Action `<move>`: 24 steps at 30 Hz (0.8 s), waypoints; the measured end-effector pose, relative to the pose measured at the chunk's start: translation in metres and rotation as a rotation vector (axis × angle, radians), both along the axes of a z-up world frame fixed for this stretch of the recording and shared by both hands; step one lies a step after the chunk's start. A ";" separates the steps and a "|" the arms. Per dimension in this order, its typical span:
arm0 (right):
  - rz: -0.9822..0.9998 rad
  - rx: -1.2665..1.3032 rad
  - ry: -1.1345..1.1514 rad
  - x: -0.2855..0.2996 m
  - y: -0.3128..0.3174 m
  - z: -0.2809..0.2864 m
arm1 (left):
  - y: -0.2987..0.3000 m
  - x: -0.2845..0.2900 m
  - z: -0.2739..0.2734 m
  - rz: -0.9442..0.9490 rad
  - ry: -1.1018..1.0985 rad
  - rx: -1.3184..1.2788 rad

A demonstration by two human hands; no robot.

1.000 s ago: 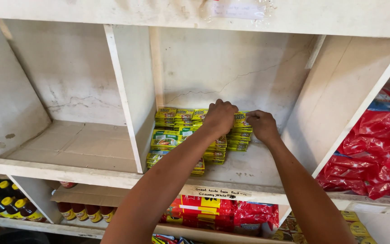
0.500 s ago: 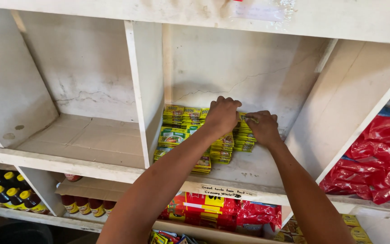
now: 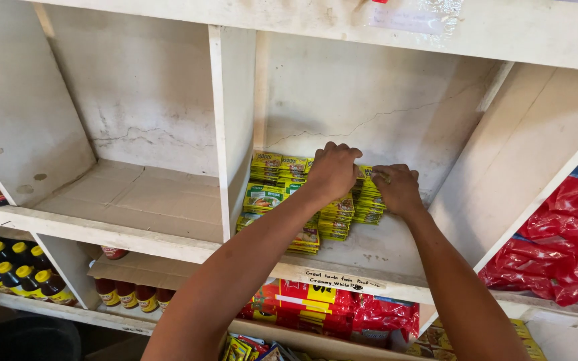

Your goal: Arrange seasoning packets neatly on a grocery store shelf from a bulk box.

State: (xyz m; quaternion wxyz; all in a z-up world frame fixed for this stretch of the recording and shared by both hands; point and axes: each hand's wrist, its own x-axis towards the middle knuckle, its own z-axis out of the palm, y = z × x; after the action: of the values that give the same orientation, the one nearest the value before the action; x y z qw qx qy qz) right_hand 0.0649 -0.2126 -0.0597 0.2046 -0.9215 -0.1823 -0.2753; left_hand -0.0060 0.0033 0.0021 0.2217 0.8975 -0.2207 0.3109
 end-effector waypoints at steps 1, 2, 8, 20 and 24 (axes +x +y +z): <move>0.001 -0.002 0.000 -0.001 -0.002 0.001 | 0.000 -0.001 0.001 0.001 0.000 -0.002; 0.025 0.037 -0.038 -0.002 -0.004 0.001 | 0.001 -0.002 0.001 0.001 -0.006 -0.016; 0.107 0.348 -0.079 -0.071 -0.002 0.027 | 0.003 -0.041 -0.005 -0.095 -0.135 -0.182; 0.386 0.523 0.813 -0.265 -0.017 -0.135 | -0.010 -0.229 -0.150 -0.422 0.316 -0.456; 0.383 0.366 0.919 -0.287 -0.015 -0.199 | -0.011 -0.236 -0.228 -0.304 0.571 -0.354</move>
State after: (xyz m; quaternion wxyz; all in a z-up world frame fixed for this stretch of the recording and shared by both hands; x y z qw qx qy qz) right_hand -0.2224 -0.2279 -0.2592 0.4675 -0.8466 -0.1877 0.1718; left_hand -0.2420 -0.0074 -0.2257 0.4698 0.8528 -0.2236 0.0448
